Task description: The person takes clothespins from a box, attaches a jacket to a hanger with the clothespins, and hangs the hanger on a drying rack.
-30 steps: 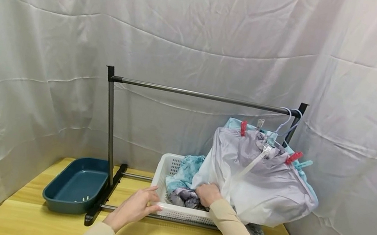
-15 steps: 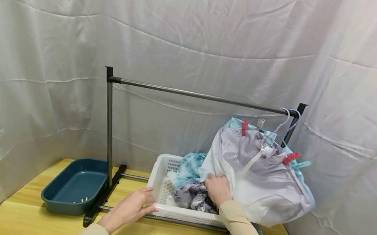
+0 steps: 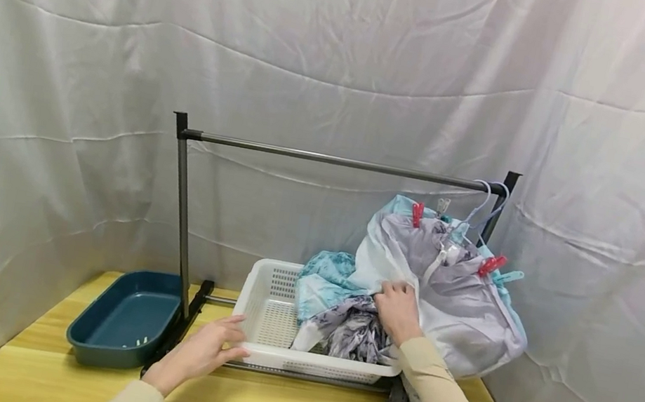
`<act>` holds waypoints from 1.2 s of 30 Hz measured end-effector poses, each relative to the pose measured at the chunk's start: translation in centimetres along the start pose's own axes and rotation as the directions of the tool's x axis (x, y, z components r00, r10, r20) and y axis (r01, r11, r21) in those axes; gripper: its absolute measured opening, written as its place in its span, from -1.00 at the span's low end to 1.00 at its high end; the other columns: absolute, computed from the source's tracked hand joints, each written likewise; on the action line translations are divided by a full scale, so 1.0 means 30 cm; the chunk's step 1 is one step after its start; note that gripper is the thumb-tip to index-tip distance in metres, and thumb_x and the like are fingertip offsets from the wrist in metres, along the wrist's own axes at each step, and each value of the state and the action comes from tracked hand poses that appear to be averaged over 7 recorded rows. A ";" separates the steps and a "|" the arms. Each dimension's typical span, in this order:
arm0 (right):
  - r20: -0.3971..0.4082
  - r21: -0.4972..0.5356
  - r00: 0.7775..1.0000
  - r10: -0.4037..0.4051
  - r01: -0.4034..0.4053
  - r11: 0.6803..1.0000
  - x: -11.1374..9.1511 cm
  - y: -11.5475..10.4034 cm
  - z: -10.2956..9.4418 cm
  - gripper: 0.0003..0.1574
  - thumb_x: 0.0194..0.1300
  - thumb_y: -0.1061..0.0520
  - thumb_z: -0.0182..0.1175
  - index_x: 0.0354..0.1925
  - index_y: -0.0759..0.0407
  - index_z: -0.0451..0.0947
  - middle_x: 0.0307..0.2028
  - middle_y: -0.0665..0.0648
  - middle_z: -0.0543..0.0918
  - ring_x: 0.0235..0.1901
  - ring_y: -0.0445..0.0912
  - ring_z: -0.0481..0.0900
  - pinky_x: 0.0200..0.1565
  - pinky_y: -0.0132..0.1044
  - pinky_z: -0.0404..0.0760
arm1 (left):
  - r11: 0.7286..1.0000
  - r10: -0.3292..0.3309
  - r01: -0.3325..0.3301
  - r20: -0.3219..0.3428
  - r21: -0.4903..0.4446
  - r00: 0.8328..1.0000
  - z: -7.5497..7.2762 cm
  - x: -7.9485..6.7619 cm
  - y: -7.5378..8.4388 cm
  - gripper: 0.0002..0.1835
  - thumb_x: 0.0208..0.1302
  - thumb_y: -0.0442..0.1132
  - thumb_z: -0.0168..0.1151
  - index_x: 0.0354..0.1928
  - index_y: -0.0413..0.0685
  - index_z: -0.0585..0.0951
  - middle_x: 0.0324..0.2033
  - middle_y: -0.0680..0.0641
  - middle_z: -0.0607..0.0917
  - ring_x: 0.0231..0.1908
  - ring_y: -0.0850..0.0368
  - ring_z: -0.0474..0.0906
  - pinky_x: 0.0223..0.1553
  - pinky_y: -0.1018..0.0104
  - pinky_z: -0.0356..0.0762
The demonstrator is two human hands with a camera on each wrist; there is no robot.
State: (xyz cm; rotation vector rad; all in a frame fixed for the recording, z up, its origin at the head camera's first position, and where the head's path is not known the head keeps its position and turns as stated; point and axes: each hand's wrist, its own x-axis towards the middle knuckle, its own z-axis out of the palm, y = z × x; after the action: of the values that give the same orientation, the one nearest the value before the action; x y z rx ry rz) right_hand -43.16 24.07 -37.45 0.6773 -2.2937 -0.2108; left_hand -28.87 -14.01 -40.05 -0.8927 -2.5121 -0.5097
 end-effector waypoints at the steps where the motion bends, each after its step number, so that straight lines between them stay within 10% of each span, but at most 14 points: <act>1: -0.020 0.003 1.000 0.006 -0.006 1.000 -0.003 0.009 -0.003 -0.78 0.20 0.29 0.12 -0.51 0.13 0.64 -0.35 0.19 0.56 -0.23 0.16 0.57 -0.08 0.10 0.48 | 1.000 0.002 -0.002 -0.003 0.000 1.000 -0.005 -0.002 -0.005 -0.88 0.22 -0.13 0.36 -0.34 0.01 0.75 -0.25 0.03 0.78 0.16 -0.21 0.55 0.12 -0.07 0.55; 12: -0.058 0.009 0.991 0.121 -0.120 0.993 -0.044 0.065 0.007 -0.74 0.17 0.37 -0.02 -0.50 0.23 0.58 -0.23 0.28 0.50 -0.10 0.20 0.49 -0.10 0.09 0.48 | 1.000 -0.001 0.001 0.001 -0.017 1.000 -0.046 -0.006 -0.032 -0.85 0.23 -0.11 0.35 -0.28 0.01 0.77 -0.20 0.03 0.80 0.16 -0.22 0.56 0.09 -0.10 0.56; 17: 0.043 0.147 0.995 0.092 -0.097 0.984 -0.051 0.024 0.004 -0.69 0.12 0.28 0.23 -0.10 0.26 0.55 -0.12 0.29 0.55 -0.02 0.23 0.52 0.05 0.16 0.46 | 0.999 -0.023 0.023 -0.010 -0.026 1.000 -0.056 0.001 -0.032 -0.83 0.21 -0.10 0.36 -0.28 -0.02 0.77 -0.19 -0.02 0.79 0.17 -0.20 0.55 0.08 -0.11 0.56; 23: 0.147 0.353 0.988 0.039 -0.089 0.931 -0.056 -0.049 -0.025 -0.39 0.31 0.12 -0.05 0.32 0.14 0.40 0.22 0.27 0.49 0.28 0.21 0.36 0.33 0.24 0.20 | 0.998 -0.049 0.049 0.013 -0.035 0.999 -0.062 -0.004 -0.031 -0.82 0.21 -0.10 0.36 -0.26 -0.03 0.77 -0.16 -0.05 0.79 0.18 -0.21 0.54 0.10 -0.12 0.55; 30: -0.018 0.410 0.995 -0.097 0.096 0.907 -0.023 -0.123 -0.065 -0.24 0.38 -0.21 0.03 0.41 0.10 0.31 0.34 0.19 0.42 0.41 0.12 0.25 0.44 0.16 0.08 | 0.997 -0.070 0.071 0.038 -0.038 0.997 -0.068 -0.016 -0.030 -0.82 0.22 -0.11 0.36 -0.23 -0.04 0.77 -0.14 -0.06 0.78 0.21 -0.19 0.52 0.14 -0.12 0.52; 36: -0.012 0.373 0.944 -0.331 0.311 0.874 0.043 -0.220 -0.092 0.14 0.09 -0.44 0.30 0.49 -0.07 0.16 0.47 0.18 0.23 0.48 0.11 0.12 0.43 0.16 0.11 | 0.996 -0.082 0.083 0.030 -0.035 0.996 -0.062 -0.017 -0.029 -0.82 0.21 -0.11 0.37 -0.24 -0.03 0.77 -0.14 -0.05 0.78 0.21 -0.18 0.52 0.13 -0.12 0.53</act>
State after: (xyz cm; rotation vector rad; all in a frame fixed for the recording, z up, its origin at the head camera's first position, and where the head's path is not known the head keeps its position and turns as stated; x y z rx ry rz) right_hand -39.33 17.92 -36.90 1.2657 -2.2784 0.0584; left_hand -28.59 -15.78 -38.90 -0.8178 -2.5814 -0.5743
